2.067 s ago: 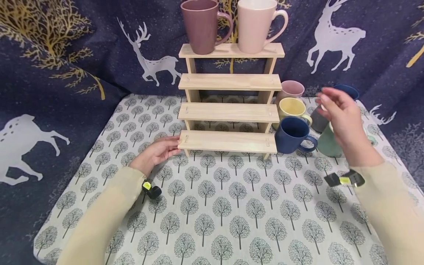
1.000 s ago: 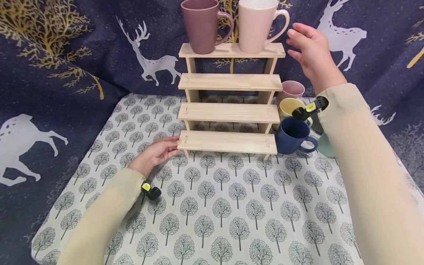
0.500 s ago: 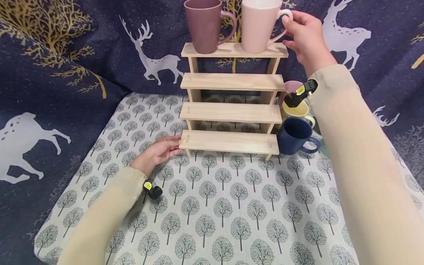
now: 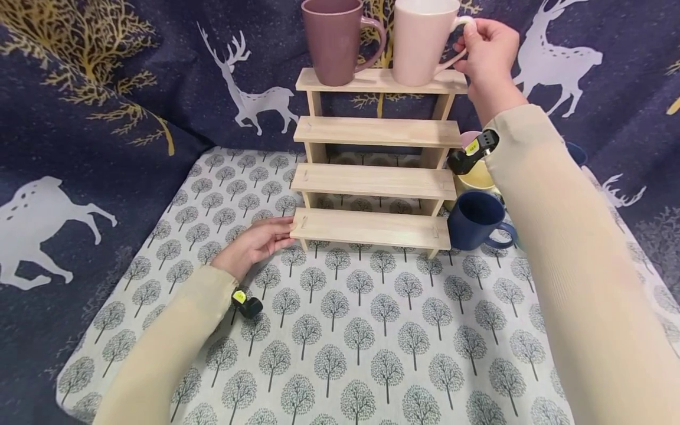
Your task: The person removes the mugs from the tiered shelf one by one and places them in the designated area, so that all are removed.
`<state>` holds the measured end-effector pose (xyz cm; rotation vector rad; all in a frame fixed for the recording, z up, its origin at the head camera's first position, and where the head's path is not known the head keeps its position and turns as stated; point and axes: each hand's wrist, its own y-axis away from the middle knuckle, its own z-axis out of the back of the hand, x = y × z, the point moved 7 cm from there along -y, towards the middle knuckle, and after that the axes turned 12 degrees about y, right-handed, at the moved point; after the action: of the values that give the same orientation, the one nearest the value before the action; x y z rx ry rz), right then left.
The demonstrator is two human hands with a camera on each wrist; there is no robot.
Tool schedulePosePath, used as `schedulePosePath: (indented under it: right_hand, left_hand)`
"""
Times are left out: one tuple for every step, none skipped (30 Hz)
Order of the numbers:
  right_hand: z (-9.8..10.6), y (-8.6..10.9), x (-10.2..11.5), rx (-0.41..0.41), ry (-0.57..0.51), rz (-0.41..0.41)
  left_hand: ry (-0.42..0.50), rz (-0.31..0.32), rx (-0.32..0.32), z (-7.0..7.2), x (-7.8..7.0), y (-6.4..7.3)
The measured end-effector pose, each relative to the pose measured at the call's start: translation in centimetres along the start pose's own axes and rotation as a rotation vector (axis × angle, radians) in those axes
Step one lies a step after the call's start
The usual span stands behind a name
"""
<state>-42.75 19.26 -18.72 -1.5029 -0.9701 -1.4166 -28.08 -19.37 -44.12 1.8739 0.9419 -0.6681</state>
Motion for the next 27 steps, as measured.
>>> schedulePosePath:
  right_hand:
    - [0.0, 0.0, 0.0, -0.008, 0.0, -0.001]
    - [0.1, 0.0, 0.0, -0.015, -0.005, -0.001]
    - [0.1, 0.1, -0.1, -0.022, -0.011, -0.004]
    - [0.1, 0.1, -0.1, -0.026, -0.013, -0.003]
    - [0.2, 0.1, -0.1, -0.029, -0.012, 0.0]
    - [0.2, 0.2, -0.1, -0.031, -0.01, 0.004]
    - [0.2, 0.3, -0.1, -0.031, -0.009, 0.004]
    - [0.3, 0.3, -0.1, -0.031, -0.012, 0.005]
    - [0.4, 0.4, -0.1, -0.032, -0.015, 0.004]
    - [0.4, 0.5, -0.1, -0.032, -0.02, 0.002]
    - [0.5, 0.5, -0.2, -0.032, -0.03, -0.003]
    - [0.6, 0.6, -0.2, -0.035, -0.035, -0.004]
    - [0.7, 0.7, -0.2, -0.037, -0.041, -0.006]
    - [0.9, 0.7, -0.2, -0.04, -0.044, -0.003]
    - [1.0, 0.8, -0.1, -0.041, -0.048, -0.001]
    - [1.2, 0.9, -0.1, -0.041, -0.049, 0.003]
    - [1.4, 1.0, 0.0, -0.039, -0.045, 0.011]
    - [1.6, 1.1, 0.1, -0.037, -0.045, 0.02]
    - [1.8, 1.2, 0.2, -0.032, -0.051, 0.025]
    - [2.1, 1.4, 0.3, -0.025, -0.057, 0.032]
    - [2.3, 1.6, 0.4, -0.019, -0.066, 0.039]
    - [2.6, 1.8, 0.4, -0.013, -0.079, 0.045]
    - [3.0, 2.0, 0.5, -0.005, -0.096, 0.049]
    - [3.3, 2.2, 0.5, 0.001, -0.114, 0.051]
    - [3.6, 2.5, 0.5, 0.009, -0.121, 0.055]
    - [4.0, 2.8, 0.5, 0.016, -0.132, 0.054]
    - [4.3, 3.0, 0.4, 0.023, -0.147, 0.052]
  left_hand:
    - [-0.003, -0.001, 0.002, -0.1, 0.0, 0.0]
    - [-0.004, 0.0, 0.002, -0.1, 0.0, 0.0]
    - [-0.005, 0.0, 0.0, -0.1, 0.0, 0.0]
    - [-0.006, 0.001, -0.002, -0.1, 0.0, -0.1]
    - [-0.006, 0.0, 0.001, -0.2, 0.0, -0.1]
    - [-0.008, 0.0, 0.001, -0.2, 0.0, -0.1]
    - [-0.007, 0.0, 0.003, -0.2, -0.1, 0.0]
    - [-0.005, 0.0, 0.004, -0.3, -0.1, 0.0]
    - [-0.005, 0.0, 0.007, -0.3, -0.1, 0.0]
    - [-0.001, 0.001, 0.01, -0.3, -0.1, 0.0]
    - [-0.001, 0.001, 0.01, -0.3, -0.1, 0.0]
    - [0.0, 0.002, 0.012, -0.3, -0.1, 0.1]
    - [0.0, 0.003, 0.012, -0.3, -0.1, 0.1]
    - [0.0, 0.003, 0.013, -0.3, -0.1, 0.1]
    - [0.003, 0.003, 0.012, -0.3, -0.1, 0.1]
    - [0.006, 0.002, 0.01, -0.3, -0.1, 0.0]
    - [0.011, 0.002, 0.011, -0.2, 0.0, 0.0]
    - [0.011, 0.001, 0.014, -0.3, -0.1, 0.1]
    - [0.01, 0.001, 0.013, -0.2, -0.1, 0.0]
    - [0.01, 0.0, 0.013, -0.2, -0.1, 0.0]
    - [0.011, 0.001, 0.014, -0.1, -0.1, 0.0]
    - [0.009, 0.002, 0.014, -0.1, -0.1, -0.1]
    - [0.01, 0.002, 0.017, -0.1, -0.2, 0.0]
    - [0.004, 0.002, 0.011, -0.1, -0.2, 0.0]
    - [0.003, 0.001, 0.005, -0.1, -0.2, -0.1]
    - [0.004, 0.002, 0.001, 0.0, -0.2, 0.0]
    - [0.003, 0.004, -0.003, 0.0, -0.2, 0.0]
